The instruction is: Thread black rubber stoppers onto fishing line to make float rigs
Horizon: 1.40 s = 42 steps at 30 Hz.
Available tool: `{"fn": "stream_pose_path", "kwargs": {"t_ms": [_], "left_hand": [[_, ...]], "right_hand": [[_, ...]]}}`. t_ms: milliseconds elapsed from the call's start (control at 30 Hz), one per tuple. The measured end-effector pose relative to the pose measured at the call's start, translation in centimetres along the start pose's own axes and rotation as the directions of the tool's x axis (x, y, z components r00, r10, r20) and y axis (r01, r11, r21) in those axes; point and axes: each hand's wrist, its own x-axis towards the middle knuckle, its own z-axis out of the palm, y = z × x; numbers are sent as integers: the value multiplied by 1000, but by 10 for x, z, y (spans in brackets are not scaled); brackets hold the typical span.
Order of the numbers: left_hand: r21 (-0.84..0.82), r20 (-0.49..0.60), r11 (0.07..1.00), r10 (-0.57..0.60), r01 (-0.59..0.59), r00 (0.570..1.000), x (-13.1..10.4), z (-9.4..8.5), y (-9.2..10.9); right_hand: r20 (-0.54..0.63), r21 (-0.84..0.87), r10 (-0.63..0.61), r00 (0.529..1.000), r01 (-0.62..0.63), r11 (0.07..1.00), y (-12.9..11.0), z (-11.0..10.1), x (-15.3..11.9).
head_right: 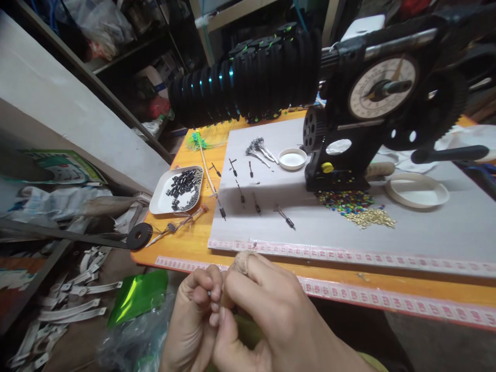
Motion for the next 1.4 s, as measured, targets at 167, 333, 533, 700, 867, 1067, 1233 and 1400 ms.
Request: {"fn": "stream_pose_path", "kwargs": {"t_ms": [167,333,533,700,867,1067,1233,1400], "left_hand": [[-3,25,1000,3,-3,1000,1,-1,-1],[-2,50,999,35,-35,998,1,-1,-1],[-23,41,999,38,-37,998,1,-1,-1],[-31,46,999,28,-26,999,1,-2,-1],[-23,65,999,38,-36,997,2,-3,-3],[235,55,906,350,-353,935,3,-7,-3],[424,455,330,728,-843,513,8,-17,10],[421,773,-14,528,-907,351,8,-17,39]], "right_hand": [[-18,-5,2,1000,-2,1000,4,2,0],[32,-11,13,999,-13,1000,5,0,-6],[48,3,21,999,-21,1000,2,0,-3],[31,6,5,1000,-5,1000,2,0,-2],[30,-12,6,1000,-5,1000,4,0,-4],[61,-31,-2,998,4,1000,5,-2,-1],[169,36,53,984,-60,998,6,-10,2],[297,178,139,945,-198,964,8,-19,5]]}}
